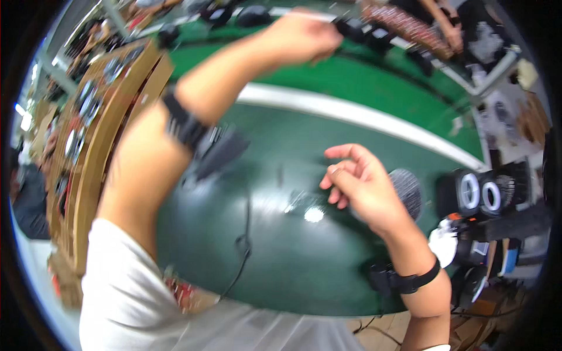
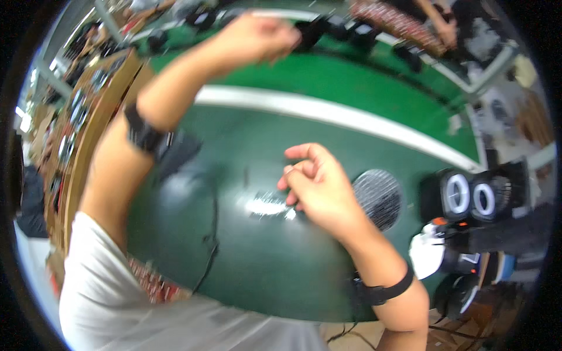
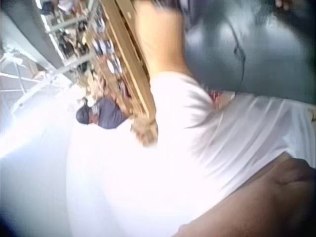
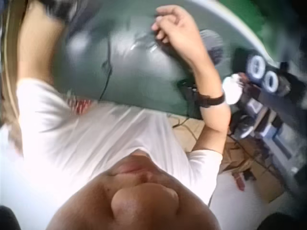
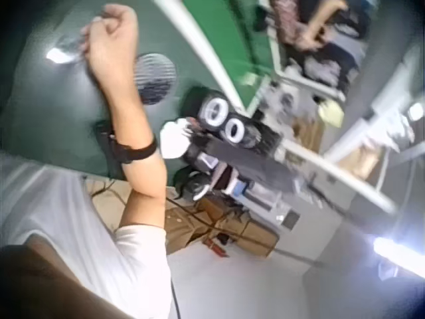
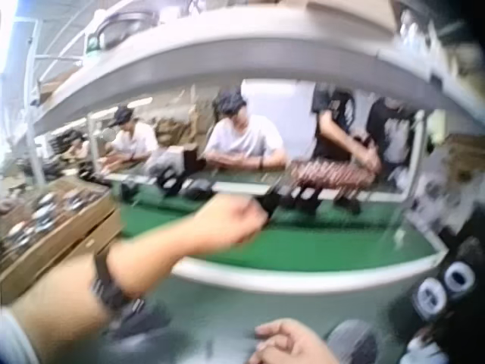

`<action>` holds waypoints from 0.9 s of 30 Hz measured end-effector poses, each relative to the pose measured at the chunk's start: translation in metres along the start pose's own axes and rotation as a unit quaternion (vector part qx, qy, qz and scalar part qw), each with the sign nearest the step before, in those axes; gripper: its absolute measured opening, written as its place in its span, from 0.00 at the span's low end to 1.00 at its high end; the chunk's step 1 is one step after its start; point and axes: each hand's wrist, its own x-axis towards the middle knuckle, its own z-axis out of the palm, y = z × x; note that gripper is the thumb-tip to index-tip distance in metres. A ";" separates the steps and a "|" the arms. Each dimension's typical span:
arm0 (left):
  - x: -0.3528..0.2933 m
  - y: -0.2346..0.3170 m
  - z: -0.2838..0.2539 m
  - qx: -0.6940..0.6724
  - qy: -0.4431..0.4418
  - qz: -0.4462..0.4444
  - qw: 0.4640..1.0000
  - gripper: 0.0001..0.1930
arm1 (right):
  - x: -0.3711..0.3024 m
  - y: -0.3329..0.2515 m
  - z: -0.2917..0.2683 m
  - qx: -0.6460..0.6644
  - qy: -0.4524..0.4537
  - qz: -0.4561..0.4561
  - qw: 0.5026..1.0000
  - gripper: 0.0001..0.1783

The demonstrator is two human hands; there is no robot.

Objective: The recorder is assembling small electronic components, specifically installing a speaker unit into a plastic housing using an electric screwdriver.

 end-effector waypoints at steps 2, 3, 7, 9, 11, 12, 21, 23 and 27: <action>-0.036 -0.023 0.015 -0.178 0.096 -0.107 0.973 0.09 | 0.023 -0.020 -0.010 -0.020 0.062 -0.036 0.997 0.19; -0.048 -0.038 0.030 -0.212 0.127 -0.133 0.960 0.10 | 0.035 -0.027 -0.021 -0.015 0.090 -0.053 0.994 0.20; -0.085 -0.081 0.071 -0.296 0.288 -0.186 0.892 0.08 | 0.121 -0.070 -0.066 -0.115 0.254 -0.090 0.956 0.24; -0.074 -0.079 0.074 -0.302 0.320 -0.124 0.889 0.07 | 0.177 -0.075 -0.111 -0.283 0.310 -0.049 0.906 0.29; -0.073 -0.075 0.070 -0.302 0.266 -0.093 0.911 0.07 | 0.226 -0.073 -0.146 -0.364 0.339 -0.044 0.867 0.40; -0.075 -0.085 0.075 -0.247 0.290 -0.088 0.920 0.06 | 0.247 -0.078 -0.152 -0.403 0.344 -0.052 0.846 0.43; -0.076 -0.068 0.082 -0.253 0.223 -0.140 0.931 0.06 | 0.338 -0.085 -0.186 -0.402 0.428 -0.066 0.807 0.53; -0.078 -0.072 0.082 -0.239 0.220 -0.140 0.935 0.06 | 0.340 -0.082 -0.174 -0.392 0.439 -0.056 0.807 0.51; -0.074 -0.066 0.085 -0.246 0.207 -0.130 0.938 0.05 | 0.342 -0.072 -0.199 -0.418 0.484 -0.089 0.764 0.41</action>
